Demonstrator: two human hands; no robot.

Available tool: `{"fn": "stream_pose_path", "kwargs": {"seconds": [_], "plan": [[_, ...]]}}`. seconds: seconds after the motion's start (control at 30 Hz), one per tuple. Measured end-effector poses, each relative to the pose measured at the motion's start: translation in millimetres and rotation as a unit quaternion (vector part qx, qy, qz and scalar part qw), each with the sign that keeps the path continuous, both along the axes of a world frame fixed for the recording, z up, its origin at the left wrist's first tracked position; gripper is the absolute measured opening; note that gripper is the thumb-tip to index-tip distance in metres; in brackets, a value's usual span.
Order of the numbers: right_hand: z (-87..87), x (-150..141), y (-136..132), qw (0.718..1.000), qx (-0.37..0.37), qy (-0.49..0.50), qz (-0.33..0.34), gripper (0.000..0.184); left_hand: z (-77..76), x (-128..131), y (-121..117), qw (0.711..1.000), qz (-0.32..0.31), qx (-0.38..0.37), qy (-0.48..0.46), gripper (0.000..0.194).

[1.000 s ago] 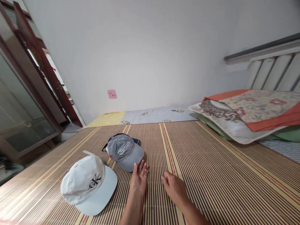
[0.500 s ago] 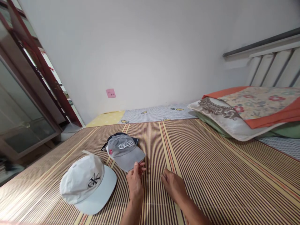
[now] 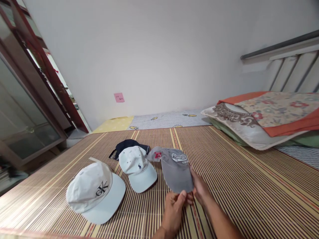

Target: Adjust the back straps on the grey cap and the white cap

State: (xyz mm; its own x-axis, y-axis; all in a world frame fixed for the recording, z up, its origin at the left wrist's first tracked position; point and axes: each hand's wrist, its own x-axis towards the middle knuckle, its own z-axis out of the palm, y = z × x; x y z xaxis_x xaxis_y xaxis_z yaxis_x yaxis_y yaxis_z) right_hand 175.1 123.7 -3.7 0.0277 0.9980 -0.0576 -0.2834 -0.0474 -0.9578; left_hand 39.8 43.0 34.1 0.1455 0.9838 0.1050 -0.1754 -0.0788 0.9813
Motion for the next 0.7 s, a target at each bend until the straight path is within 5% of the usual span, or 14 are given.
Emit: {"fn": "stream_pose_path", "kwargs": {"seconds": [0.1, 0.23, 0.4, 0.5, 0.7], "plan": [[-1.4, 12.0, 5.4, 0.987, -0.059, 0.152, -0.008, 0.053, -8.9, 0.9, 4.5, 0.998, -0.037, -0.046, -0.026, 0.06], [-7.5, 17.0, 12.7, 0.979, -0.065, 0.193, -0.027, 0.041, -16.5, -6.7, 15.2, 0.98, -0.02, -0.117, -0.156, 0.058], [-9.6, 18.7, 14.4, 0.971, -0.083, 0.223, -0.031, 0.025, -15.3, -23.8, 27.9, 0.92, 0.029, -0.218, -0.323, 0.034], [-4.0, 22.4, 9.1, 0.969, -0.098, 0.228, -0.004, 0.026, -11.1, -37.9, 34.9, 0.905, 0.031, -0.216, -0.364, 0.024], [7.3, 29.7, -4.0, 0.971, -0.095, 0.216, 0.046, 0.029, -2.5, -64.4, 47.1, 0.897, 0.048, -0.172, -0.405, 0.04]]}}
